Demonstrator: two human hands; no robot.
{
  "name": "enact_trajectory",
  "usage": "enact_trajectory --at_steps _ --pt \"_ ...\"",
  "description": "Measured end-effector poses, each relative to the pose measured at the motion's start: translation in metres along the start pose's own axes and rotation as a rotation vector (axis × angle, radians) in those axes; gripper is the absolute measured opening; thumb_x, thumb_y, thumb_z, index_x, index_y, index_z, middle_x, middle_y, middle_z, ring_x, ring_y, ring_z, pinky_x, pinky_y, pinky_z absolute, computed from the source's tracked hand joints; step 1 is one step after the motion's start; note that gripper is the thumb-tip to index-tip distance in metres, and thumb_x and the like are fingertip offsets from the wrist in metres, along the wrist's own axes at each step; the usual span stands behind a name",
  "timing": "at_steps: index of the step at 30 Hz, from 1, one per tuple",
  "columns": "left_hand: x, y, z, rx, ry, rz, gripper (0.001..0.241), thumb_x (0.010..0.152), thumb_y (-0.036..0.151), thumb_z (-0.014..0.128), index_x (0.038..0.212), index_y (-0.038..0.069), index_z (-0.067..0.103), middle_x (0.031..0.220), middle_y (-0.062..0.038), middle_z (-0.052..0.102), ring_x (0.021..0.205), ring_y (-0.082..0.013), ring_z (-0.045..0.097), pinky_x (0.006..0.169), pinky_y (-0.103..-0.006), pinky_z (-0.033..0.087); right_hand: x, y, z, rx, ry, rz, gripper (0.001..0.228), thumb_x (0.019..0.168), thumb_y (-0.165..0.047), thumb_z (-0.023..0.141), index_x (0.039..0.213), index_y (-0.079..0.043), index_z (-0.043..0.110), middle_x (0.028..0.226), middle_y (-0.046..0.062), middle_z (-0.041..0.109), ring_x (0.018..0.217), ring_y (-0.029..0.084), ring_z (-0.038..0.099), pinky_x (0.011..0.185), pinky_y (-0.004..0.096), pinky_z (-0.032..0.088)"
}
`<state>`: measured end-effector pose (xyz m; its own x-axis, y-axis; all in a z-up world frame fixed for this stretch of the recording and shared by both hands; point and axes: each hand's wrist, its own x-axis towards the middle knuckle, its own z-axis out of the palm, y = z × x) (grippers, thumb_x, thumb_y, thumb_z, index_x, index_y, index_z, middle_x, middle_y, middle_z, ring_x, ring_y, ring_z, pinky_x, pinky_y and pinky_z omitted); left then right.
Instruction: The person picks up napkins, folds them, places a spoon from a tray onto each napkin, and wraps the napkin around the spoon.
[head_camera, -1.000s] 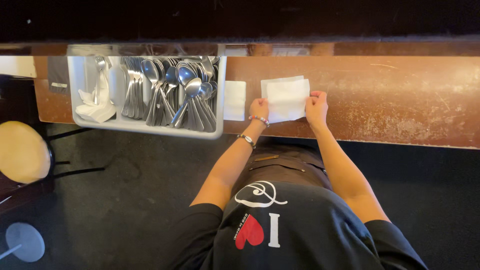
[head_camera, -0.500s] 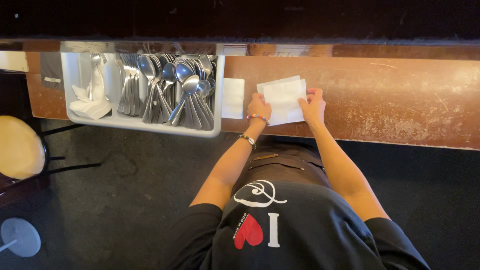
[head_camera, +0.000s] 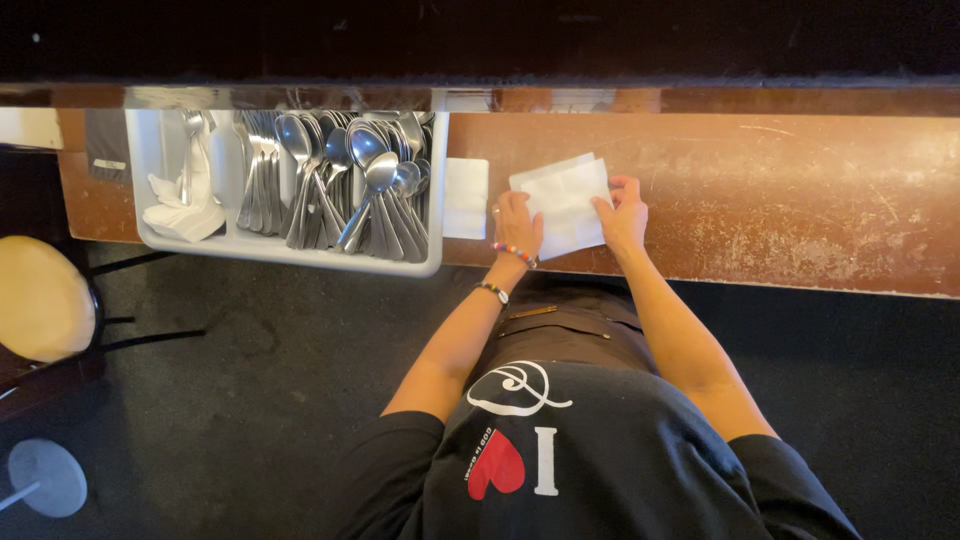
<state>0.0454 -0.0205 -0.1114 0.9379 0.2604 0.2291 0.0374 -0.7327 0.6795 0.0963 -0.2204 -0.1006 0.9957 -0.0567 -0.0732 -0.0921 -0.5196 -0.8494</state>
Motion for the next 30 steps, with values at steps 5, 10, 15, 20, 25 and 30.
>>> enact_trajectory --at_steps 5,10,15,20,25,30 --pt "0.002 -0.014 0.008 -0.070 -0.001 -0.090 0.051 0.072 0.014 0.086 0.110 0.002 0.054 0.116 -0.019 0.054 0.105 -0.0414 0.056 0.089 -0.0494 0.049 -0.004 -0.002 0.005 -0.065 0.001 0.059 0.049 0.086 -0.022 0.081 0.126 -0.006 0.056 0.087 0.006 0.075 0.080 0.025 0.070 0.074 0.039 0.052" --pt "0.011 -0.014 0.000 0.029 -0.046 -0.185 0.040 0.074 0.024 0.086 0.097 0.003 0.060 0.114 -0.018 0.053 0.100 -0.0391 0.057 0.088 -0.0498 0.050 0.001 0.001 0.006 -0.032 0.009 0.081 0.052 0.085 -0.025 0.081 0.126 -0.007 0.056 0.088 0.005 0.076 0.080 0.024 0.071 0.077 0.038 0.053" --pt "0.012 -0.008 -0.010 0.090 -0.163 -0.323 0.029 0.074 0.031 0.083 0.080 0.008 0.067 0.112 -0.012 0.055 0.102 -0.0376 0.058 0.083 -0.0499 0.052 0.001 0.008 0.008 -0.081 0.015 0.077 0.053 0.085 -0.027 0.081 0.128 -0.008 0.056 0.089 0.005 0.076 0.082 0.026 0.071 0.078 0.040 0.052" --pt "0.015 -0.016 -0.002 0.085 -0.122 -0.317 0.019 0.082 0.028 0.078 0.078 0.011 0.070 0.111 -0.008 0.059 0.103 -0.0359 0.060 0.086 -0.0487 0.053 0.003 0.006 0.007 -0.095 0.003 0.090 0.053 0.085 -0.028 0.082 0.127 -0.009 0.056 0.089 0.004 0.075 0.083 0.026 0.070 0.077 0.040 0.052" --pt "0.016 -0.024 0.005 0.085 -0.130 -0.342 0.018 0.082 0.029 0.076 0.080 0.012 0.071 0.112 -0.009 0.060 0.100 -0.0371 0.061 0.085 -0.0489 0.054 0.001 0.003 0.008 -0.107 0.000 0.091 0.052 0.086 -0.029 0.081 0.127 -0.009 0.056 0.090 0.003 0.075 0.082 0.024 0.071 0.077 0.040 0.052" --pt "0.022 -0.023 0.005 0.141 -0.183 -0.377 0.019 0.083 0.031 0.076 0.083 0.013 0.070 0.112 -0.011 0.059 0.100 -0.0381 0.062 0.083 -0.0507 0.054 0.001 0.002 0.009 -0.098 0.005 0.069 0.050 0.086 -0.026 0.080 0.127 -0.008 0.055 0.088 0.003 0.075 0.080 0.024 0.070 0.075 0.040 0.052"
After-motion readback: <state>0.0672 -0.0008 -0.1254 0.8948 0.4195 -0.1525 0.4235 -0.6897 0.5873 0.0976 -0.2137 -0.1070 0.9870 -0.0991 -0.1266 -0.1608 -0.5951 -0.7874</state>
